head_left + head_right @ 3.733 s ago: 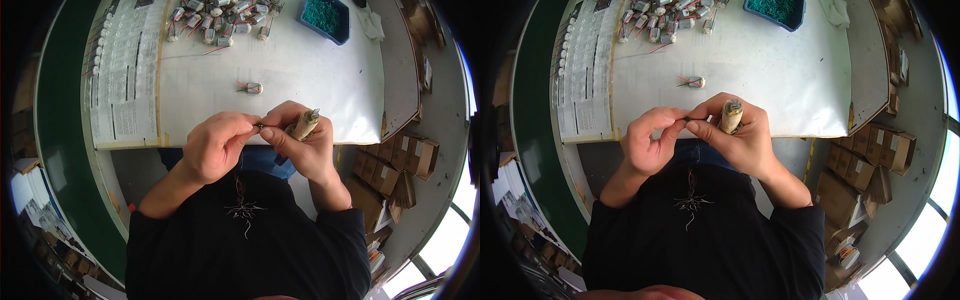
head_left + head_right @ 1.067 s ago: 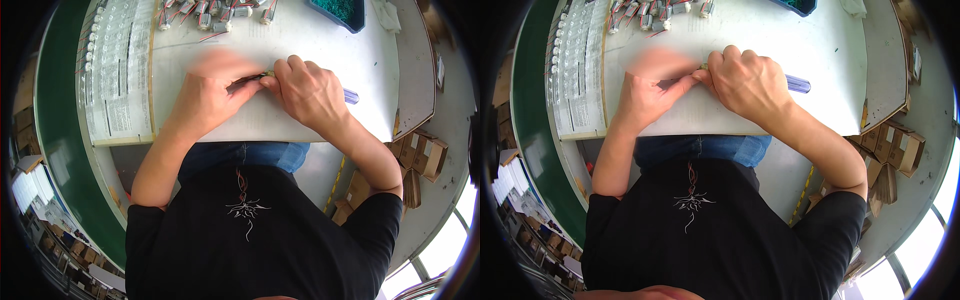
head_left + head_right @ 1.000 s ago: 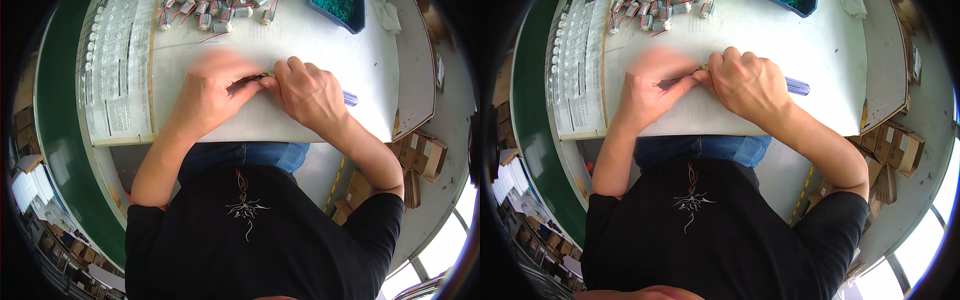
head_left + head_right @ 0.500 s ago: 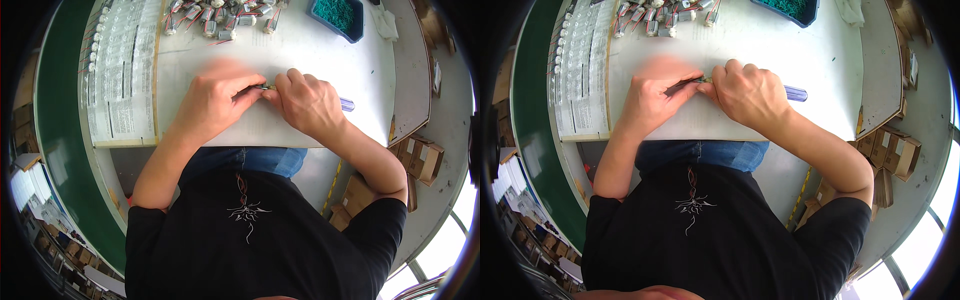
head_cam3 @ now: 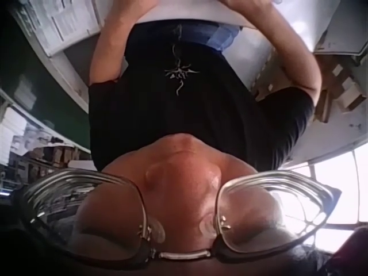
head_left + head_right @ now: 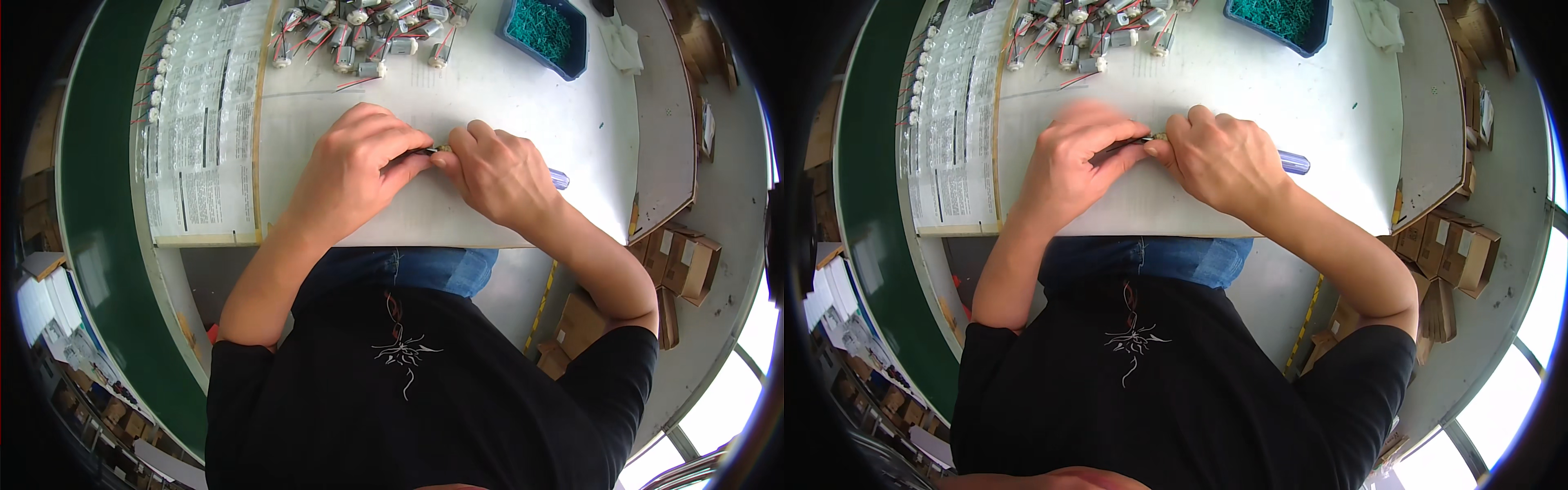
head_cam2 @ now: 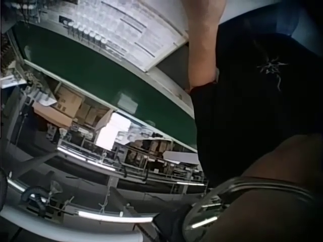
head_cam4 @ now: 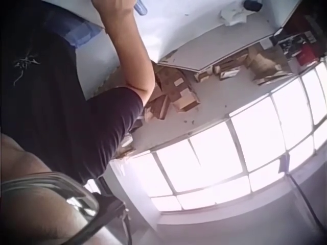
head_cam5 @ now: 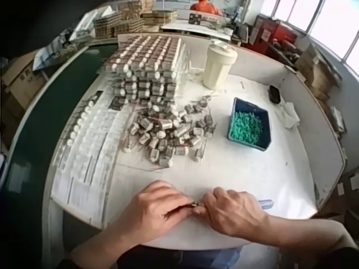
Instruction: Assembling small electronic components by connecting wires and using a hand-held tool at a production workbench.
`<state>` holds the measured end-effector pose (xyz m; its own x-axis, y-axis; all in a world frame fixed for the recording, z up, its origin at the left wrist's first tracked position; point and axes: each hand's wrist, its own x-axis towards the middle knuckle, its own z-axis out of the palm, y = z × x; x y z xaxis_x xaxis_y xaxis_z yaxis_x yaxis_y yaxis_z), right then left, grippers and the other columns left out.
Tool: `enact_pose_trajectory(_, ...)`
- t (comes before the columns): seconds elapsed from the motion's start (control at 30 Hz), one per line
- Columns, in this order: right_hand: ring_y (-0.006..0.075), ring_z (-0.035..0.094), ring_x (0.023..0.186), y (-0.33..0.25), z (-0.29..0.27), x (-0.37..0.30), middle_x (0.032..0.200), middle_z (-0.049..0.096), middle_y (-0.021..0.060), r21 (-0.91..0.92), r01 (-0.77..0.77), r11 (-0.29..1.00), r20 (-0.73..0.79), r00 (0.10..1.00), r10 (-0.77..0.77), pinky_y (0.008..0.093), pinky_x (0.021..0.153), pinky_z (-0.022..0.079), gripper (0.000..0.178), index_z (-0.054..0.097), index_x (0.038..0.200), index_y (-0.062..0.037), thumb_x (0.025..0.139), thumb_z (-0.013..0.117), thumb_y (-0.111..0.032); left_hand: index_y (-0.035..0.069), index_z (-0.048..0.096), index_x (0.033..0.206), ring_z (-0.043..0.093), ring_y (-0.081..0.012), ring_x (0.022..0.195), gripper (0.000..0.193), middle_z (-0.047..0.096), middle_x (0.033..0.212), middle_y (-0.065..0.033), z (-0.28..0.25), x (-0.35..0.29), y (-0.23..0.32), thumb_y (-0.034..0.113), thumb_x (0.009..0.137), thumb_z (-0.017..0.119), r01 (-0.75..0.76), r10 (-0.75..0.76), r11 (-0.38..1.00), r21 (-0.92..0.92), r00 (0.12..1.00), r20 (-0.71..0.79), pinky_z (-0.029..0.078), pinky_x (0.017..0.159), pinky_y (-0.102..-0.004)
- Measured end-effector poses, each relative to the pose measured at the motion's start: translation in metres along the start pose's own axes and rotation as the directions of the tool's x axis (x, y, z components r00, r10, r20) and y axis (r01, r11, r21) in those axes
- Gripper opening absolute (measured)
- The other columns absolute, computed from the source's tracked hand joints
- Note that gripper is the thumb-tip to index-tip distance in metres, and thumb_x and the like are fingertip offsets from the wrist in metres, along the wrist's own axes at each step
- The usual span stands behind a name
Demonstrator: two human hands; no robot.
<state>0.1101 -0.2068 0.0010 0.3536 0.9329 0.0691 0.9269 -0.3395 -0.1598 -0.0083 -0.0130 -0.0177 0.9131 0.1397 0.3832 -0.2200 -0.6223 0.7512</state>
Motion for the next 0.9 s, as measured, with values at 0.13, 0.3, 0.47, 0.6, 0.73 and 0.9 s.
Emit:
enact_pose_trajectory(0.13,0.0295,0.063,0.06,-0.003,0.001,-0.001,0.075,0.055,0.0098,-0.035,-0.018,0.999,0.012,1.0,0.018,0.0417,0.052,0.052,0.034,0.058,0.085,-0.0076,0.105,0.065,-0.034,0.004,0.078,0.099,0.069,-0.0302,0.095,0.02,0.075,0.092,-0.0099,0.0,0.0,0.0,0.006,0.08,0.084,0.001,-0.001,1.0,0.0,1.0,0.002,0.057,0.083,-0.0422)
enact_pose_trajectory(0.3,0.0311,0.062,0.06,-0.007,-0.003,0.001,0.074,0.054,0.0102,-0.054,-0.062,0.997,0.037,0.997,0.064,0.0424,0.053,0.051,0.033,0.058,0.084,-0.0074,0.105,0.065,-0.032,0.004,0.078,0.1,0.069,-0.03,0.095,0.022,0.075,0.093,-0.0098,-0.002,0.001,-0.001,0.007,0.08,0.085,-0.001,0.001,1.0,0.007,1.0,0.013,0.057,0.083,-0.0423)
enact_pose_trajectory(0.47,0.0358,0.061,0.058,0.009,-0.015,0.009,0.069,0.058,0.0138,0.279,-0.101,0.955,0.007,0.995,0.103,0.046,0.055,0.05,0.044,0.059,0.08,-0.0053,0.11,0.057,-0.038,0.005,0.077,0.106,0.069,-0.0308,0.094,0.029,0.074,0.094,-0.0101,-0.006,0.003,-0.001,0.005,0.078,0.085,-0.027,0.025,0.999,0.037,0.999,0.039,0.057,0.082,-0.042)
enact_pose_trajectory(0.6,0.0401,0.058,0.062,0.014,-0.026,0.006,0.069,0.059,0.017,0.44,-0.173,0.881,0.041,0.984,0.173,0.0479,0.059,0.048,0.048,0.058,0.081,-0.0028,0.112,0.051,-0.039,0.003,0.075,0.113,0.072,-0.0262,0.092,0.036,0.077,0.099,-0.0101,-0.015,-0.002,0.006,0.002,0.079,0.087,0.072,-0.067,0.988,-0.134,0.997,0.039,0.059,0.083,-0.0385)
enact_pose_trajectory(0.73,0.0431,0.056,0.066,0.016,-0.026,-0.002,0.071,0.058,0.0189,0.447,-0.273,0.852,0.093,0.961,0.259,0.0486,0.063,0.045,0.047,0.059,0.085,-0.0006,0.114,0.048,-0.037,0.0,0.073,0.116,0.075,-0.0204,0.092,0.039,0.079,0.106,-0.0109,-0.031,-0.003,0.014,0.0,0.08,0.089,0.111,-0.089,0.758,-0.643,0.994,0.067,0.059,0.086,-0.035)
enact_pose_trajectory(0.9,0.0391,0.06,0.06,0.015,-0.02,-0.003,0.066,0.059,0.0153,0.376,-0.224,0.899,0.01,0.971,0.238,0.0479,0.058,0.047,0.051,0.062,0.08,-0.0025,0.113,0.05,-0.039,-0.002,0.073,0.116,0.075,-0.0172,0.093,0.038,0.079,0.109,-0.011,-0.038,-0.002,0.021,0.002,0.082,0.089,0.012,0.027,0.637,-0.77,0.999,0.038,0.059,0.088,-0.0335)
